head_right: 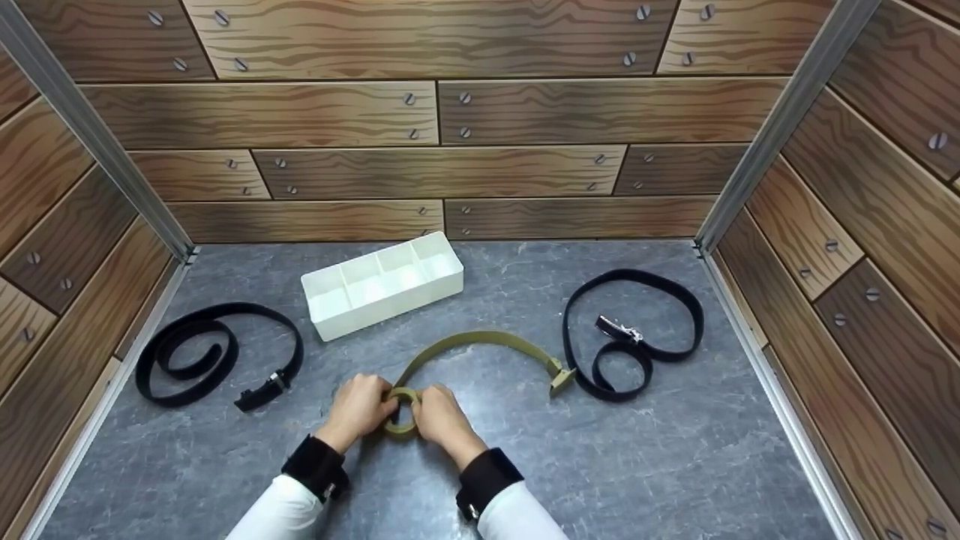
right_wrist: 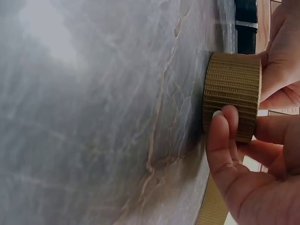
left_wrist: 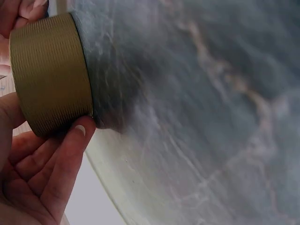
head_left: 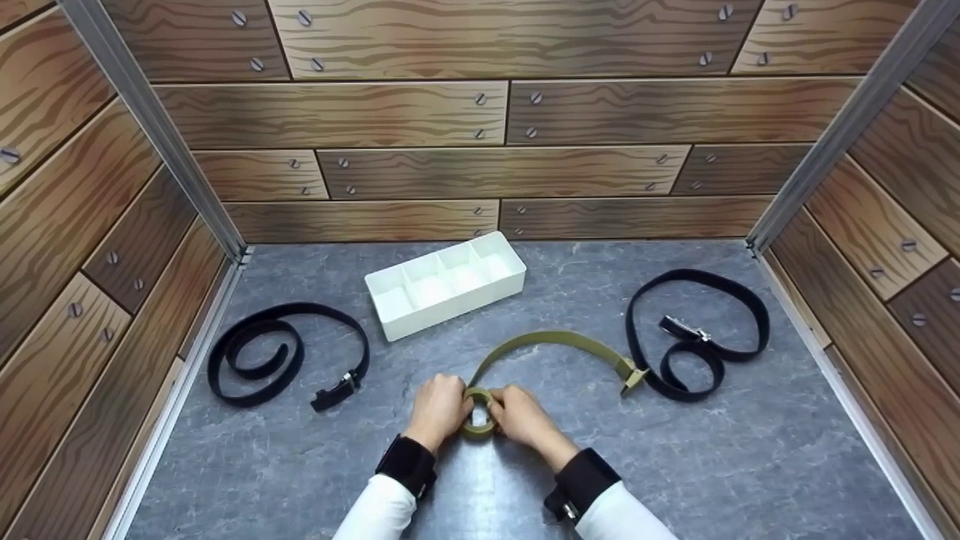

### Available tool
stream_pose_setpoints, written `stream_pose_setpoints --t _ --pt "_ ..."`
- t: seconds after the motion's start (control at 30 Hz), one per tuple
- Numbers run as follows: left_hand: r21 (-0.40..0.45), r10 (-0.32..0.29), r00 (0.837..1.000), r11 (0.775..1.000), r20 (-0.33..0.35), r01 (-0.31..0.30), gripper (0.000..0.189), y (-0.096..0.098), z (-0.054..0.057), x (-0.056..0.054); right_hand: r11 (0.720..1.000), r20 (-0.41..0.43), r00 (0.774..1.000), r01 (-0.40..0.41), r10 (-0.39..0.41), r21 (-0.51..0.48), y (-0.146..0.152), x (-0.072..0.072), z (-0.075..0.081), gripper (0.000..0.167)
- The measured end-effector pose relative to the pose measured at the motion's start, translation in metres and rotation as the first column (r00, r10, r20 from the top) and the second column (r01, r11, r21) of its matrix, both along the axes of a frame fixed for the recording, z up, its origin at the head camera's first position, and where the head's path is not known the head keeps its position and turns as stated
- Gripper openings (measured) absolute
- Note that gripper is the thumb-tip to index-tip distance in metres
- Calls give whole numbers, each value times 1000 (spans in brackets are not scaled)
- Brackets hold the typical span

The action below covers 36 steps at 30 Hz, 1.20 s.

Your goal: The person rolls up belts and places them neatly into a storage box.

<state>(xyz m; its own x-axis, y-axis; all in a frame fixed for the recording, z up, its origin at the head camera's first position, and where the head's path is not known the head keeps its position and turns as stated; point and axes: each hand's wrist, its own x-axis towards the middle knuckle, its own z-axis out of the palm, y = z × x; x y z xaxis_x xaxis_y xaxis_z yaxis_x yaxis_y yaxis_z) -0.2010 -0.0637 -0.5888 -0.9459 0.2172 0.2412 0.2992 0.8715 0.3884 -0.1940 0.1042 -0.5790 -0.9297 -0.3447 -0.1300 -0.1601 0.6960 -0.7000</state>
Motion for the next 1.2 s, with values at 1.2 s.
stream_pose_setpoints --t 1.2 --pt "-34 36 999 999 26 -35 21 4 3 1 996 30 999 33 -31 -78 -1 5 -1 14"
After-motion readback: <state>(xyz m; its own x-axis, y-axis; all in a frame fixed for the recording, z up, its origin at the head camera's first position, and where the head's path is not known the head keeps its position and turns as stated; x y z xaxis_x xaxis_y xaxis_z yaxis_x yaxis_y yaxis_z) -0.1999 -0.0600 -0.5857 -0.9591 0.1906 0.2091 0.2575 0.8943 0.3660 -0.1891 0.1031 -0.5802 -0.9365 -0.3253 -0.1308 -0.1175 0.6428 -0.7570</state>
